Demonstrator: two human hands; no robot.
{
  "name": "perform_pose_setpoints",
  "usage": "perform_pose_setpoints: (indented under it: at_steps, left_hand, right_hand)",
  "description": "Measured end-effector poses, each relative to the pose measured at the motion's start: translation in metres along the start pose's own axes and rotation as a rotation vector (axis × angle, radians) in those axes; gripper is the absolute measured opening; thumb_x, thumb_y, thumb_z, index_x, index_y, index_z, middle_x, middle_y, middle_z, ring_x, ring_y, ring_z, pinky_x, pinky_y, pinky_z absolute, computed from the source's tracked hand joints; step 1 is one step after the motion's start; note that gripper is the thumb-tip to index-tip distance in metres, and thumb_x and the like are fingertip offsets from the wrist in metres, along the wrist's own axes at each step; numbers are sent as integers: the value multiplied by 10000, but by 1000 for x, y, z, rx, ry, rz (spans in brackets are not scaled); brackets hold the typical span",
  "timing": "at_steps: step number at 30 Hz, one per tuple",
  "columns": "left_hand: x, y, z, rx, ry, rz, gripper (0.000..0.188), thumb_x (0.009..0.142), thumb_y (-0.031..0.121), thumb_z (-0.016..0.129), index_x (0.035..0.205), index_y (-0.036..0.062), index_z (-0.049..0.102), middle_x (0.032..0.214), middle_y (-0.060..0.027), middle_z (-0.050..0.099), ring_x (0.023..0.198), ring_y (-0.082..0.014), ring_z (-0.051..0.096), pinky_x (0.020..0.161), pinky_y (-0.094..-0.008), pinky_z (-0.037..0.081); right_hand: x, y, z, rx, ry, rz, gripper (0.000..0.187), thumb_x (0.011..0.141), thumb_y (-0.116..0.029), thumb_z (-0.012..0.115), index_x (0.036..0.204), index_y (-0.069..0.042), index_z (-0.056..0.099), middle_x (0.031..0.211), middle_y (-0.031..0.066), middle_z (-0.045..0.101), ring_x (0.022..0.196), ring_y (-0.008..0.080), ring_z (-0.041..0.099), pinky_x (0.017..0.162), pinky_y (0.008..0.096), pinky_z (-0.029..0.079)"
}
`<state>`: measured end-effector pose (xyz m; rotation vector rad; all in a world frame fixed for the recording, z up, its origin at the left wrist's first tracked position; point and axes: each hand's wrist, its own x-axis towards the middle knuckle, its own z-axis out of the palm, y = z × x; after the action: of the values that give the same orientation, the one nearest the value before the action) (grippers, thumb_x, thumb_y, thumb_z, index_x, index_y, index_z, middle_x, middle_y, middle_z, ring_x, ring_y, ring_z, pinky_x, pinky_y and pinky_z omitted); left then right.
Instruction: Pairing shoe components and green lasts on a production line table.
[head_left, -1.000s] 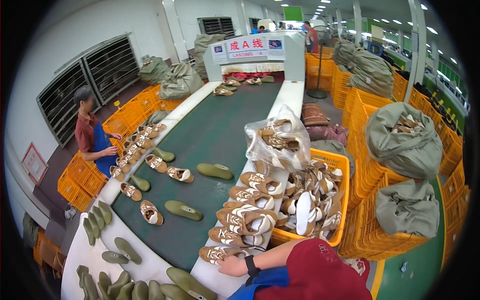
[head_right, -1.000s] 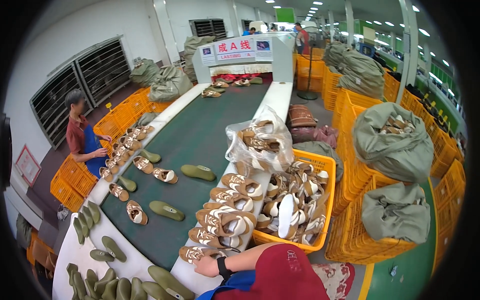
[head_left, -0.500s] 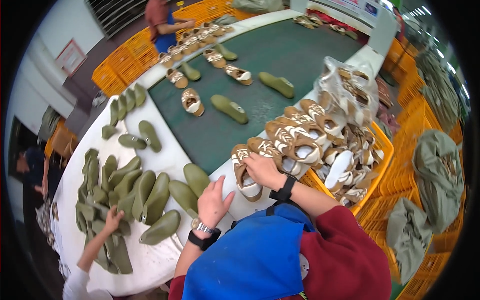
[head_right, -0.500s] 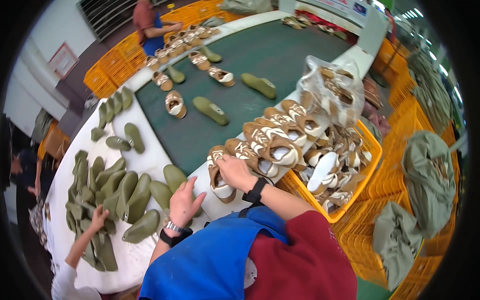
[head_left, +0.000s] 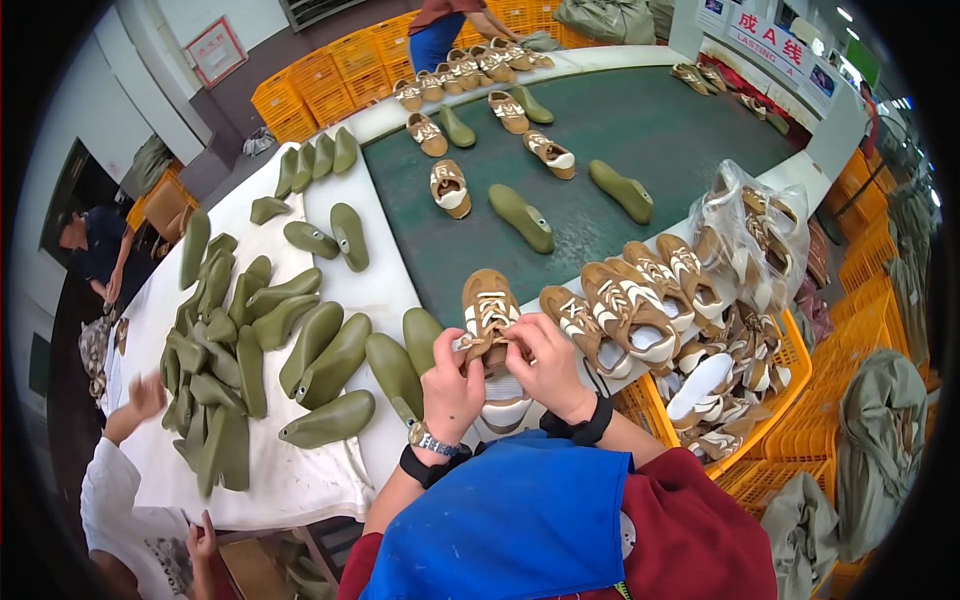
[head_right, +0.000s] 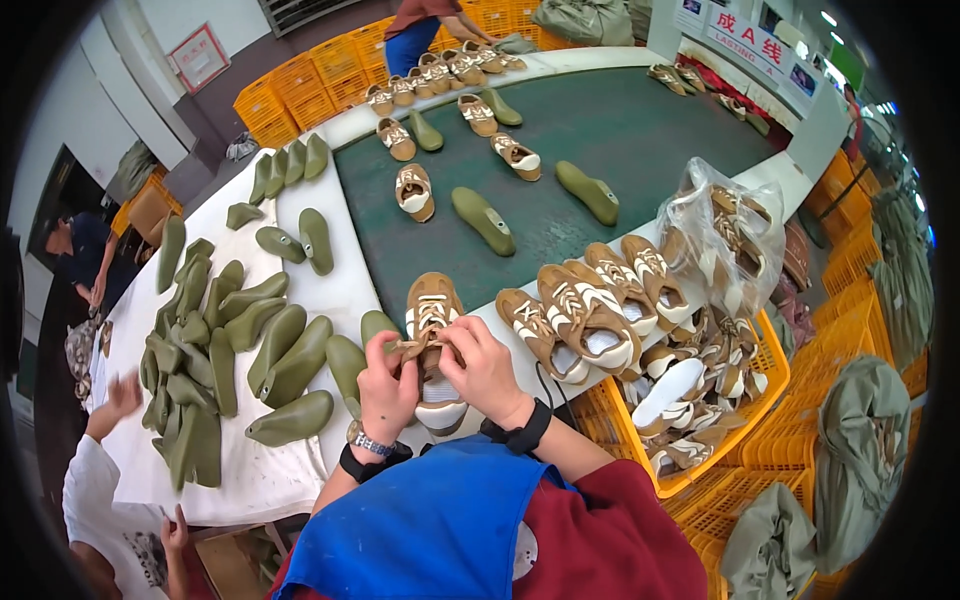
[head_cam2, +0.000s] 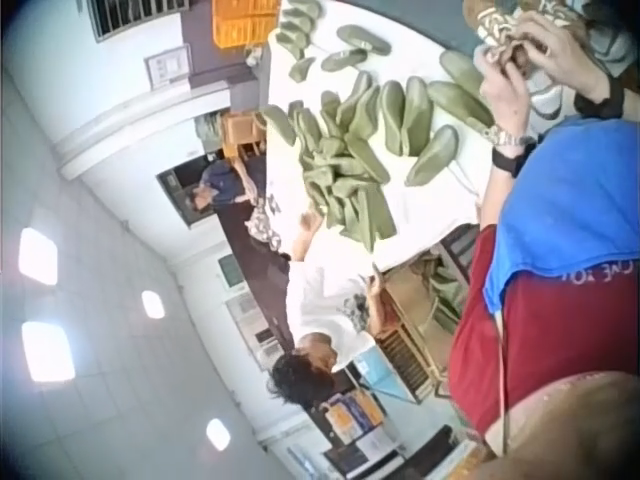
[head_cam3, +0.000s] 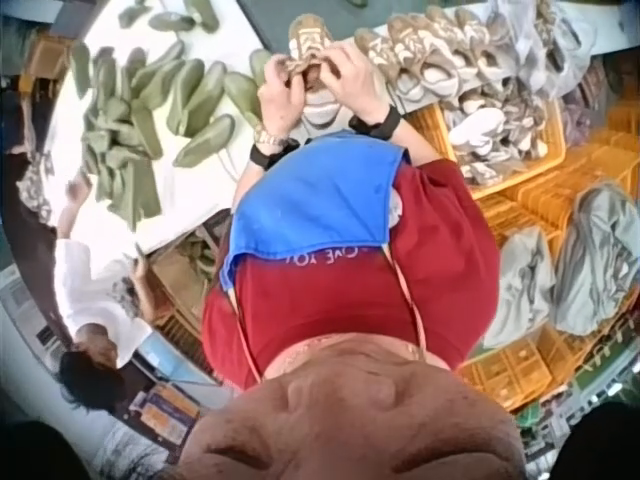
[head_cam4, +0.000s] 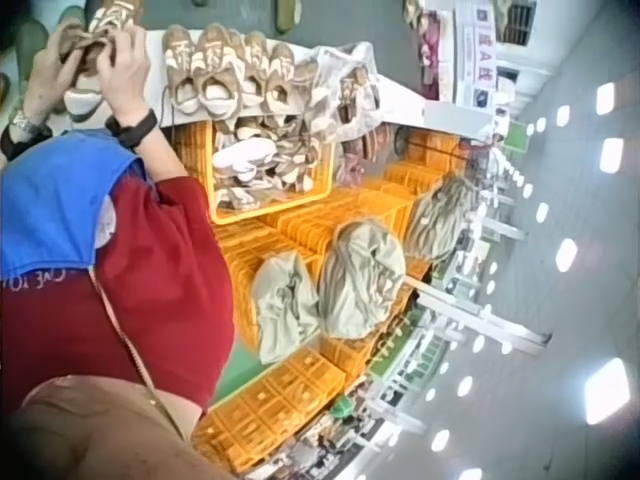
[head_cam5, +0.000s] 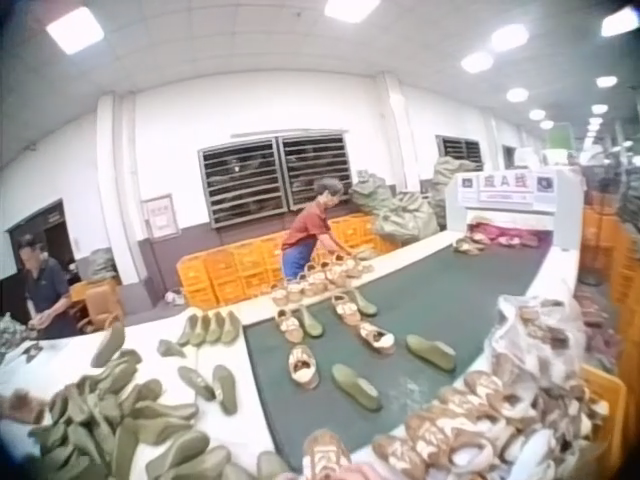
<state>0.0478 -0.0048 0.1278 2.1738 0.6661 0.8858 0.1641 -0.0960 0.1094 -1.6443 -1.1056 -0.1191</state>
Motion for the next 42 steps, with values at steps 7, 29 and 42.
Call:
perform_pose_setpoints:
  at_steps: [7, 29, 42]
  left_hand:
    - [-3, -3, -9, 75, -48, 95, 263, 829, 32, 563, 1081, 27, 487, 783, -188, 646, 658, -353, 639, 551, -411, 506]
    - [18, 18, -13, 239, -295, 379, 292, 674, -95, 481, 916, 12, 606, 1031, -165, 529, 921, -309, 514, 812, -375, 435]
    - [-4, -16, -19, 48, -305, 222, 172, 708, -29, 536, 875, 4, 559, 1109, -175, 540, 985, -363, 534, 874, -398, 449]
  right_hand:
    - [10, -8, -3, 58, -172, -42, 158, 716, 12, 614, 868, -30, 606, 914, 100, 541, 728, 225, 586, 633, 327, 485]
    - [14, -4, -15, 325, -72, -27, 285, 675, 24, 609, 944, -50, 554, 1073, 130, 471, 930, 318, 559, 774, 358, 479]
    - [18, -3, -38, 323, -435, 100, 267, 748, -38, 668, 1004, -41, 594, 1036, 84, 529, 758, 148, 561, 629, 259, 483]
